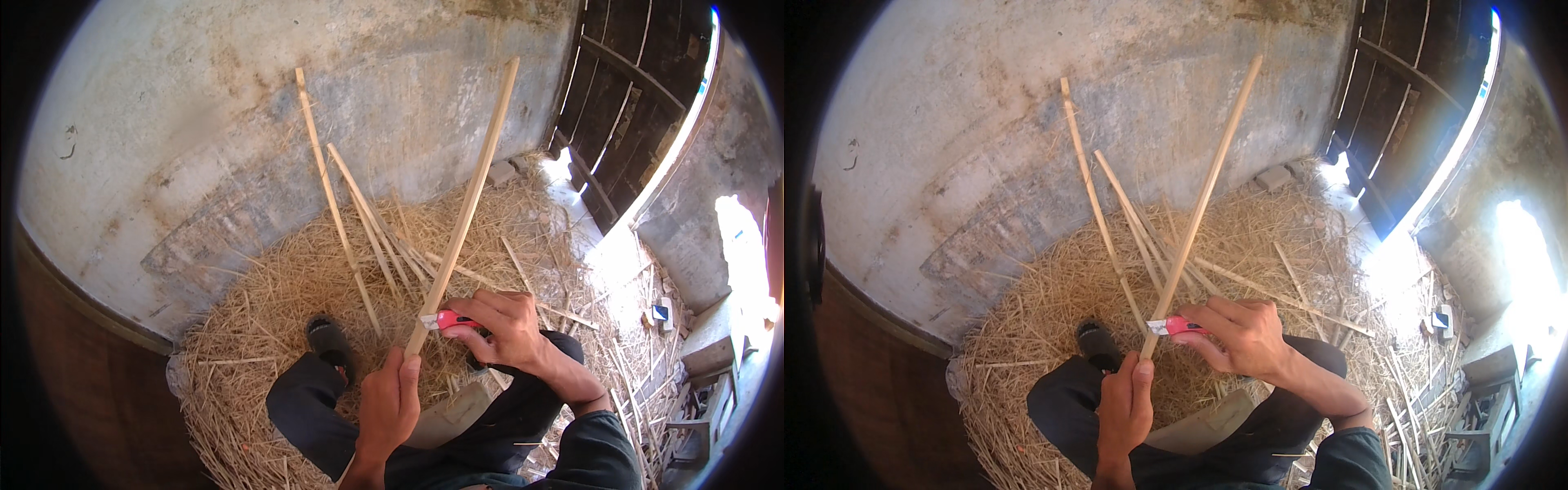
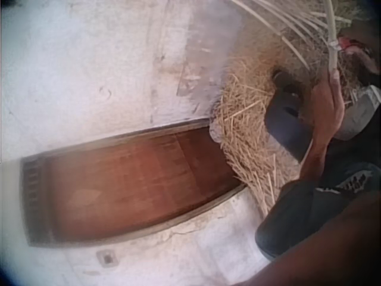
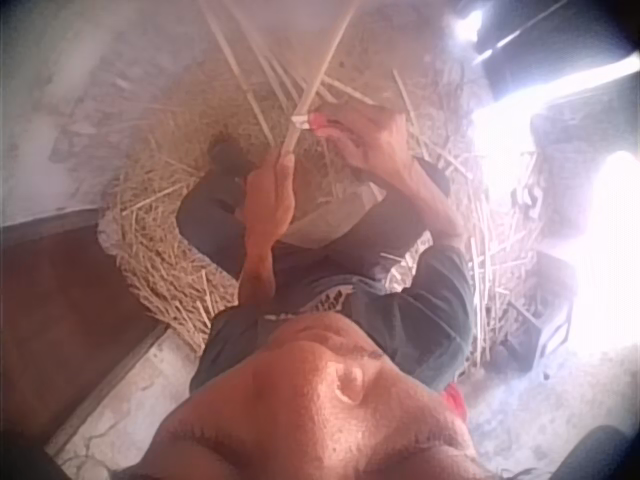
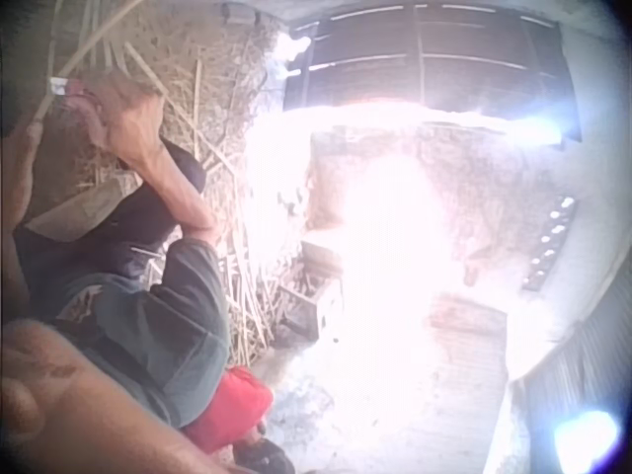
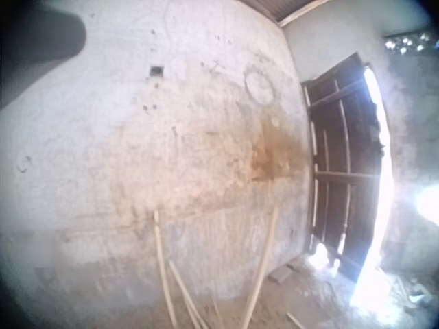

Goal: The person sits on a bed of straw and uses a red utility knife to shave thin strips off a long wooden stick. They repeatedly rotate the stick and pull the knife along its length to remove the outer layer, creating a pile of wood shavings on the floor.

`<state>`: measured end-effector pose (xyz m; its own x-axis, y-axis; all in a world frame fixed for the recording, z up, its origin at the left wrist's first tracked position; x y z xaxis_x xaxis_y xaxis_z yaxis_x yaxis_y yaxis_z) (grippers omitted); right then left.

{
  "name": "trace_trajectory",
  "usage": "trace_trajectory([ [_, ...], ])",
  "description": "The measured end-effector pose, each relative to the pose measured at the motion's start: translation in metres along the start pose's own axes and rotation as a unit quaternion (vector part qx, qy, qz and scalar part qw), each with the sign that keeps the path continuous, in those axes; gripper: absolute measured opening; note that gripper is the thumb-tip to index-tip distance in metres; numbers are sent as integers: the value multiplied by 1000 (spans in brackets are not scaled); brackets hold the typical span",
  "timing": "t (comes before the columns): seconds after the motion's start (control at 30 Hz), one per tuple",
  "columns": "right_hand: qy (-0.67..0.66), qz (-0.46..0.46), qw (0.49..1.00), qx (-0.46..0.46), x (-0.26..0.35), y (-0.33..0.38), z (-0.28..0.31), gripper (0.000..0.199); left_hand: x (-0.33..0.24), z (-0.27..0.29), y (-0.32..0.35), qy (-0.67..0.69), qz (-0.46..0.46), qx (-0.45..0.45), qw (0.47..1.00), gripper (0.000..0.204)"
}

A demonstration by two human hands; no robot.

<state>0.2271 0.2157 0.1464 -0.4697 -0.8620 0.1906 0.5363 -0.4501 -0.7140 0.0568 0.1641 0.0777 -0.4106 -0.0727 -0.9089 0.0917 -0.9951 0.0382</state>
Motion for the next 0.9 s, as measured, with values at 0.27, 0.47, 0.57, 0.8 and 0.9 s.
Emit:
trace_trajectory([
  [0.27,23,-25,999,-21,-21,-7,10,29,17,1,11,-38,33,21,999,41],
  [0.47,47,-88,991,-85,-61,5,19,24,33,3,24,-51,61,45,996,32],
  [0.57,108,-156,973,-132,-94,-2,64,23,51,1,51,-39,93,63,993,38],
  [0.8,174,-223,948,-146,-152,3,95,29,72,3,66,-61,127,85,986,43],
  [0.9,189,-302,914,-196,-218,26,123,33,63,14,80,-70,67,59,994,39],
])
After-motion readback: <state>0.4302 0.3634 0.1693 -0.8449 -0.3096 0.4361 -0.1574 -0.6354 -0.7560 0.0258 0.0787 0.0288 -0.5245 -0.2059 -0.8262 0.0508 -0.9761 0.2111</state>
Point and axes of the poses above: each hand's wrist, its own y-axis away from the middle knuckle, its own z-axis out of the back of the hand, x = y × z, the point moved 10 cm from there along -y, towards the middle knuckle, and after that the axes turned 10 degrees about z, right-handed, at the moved point
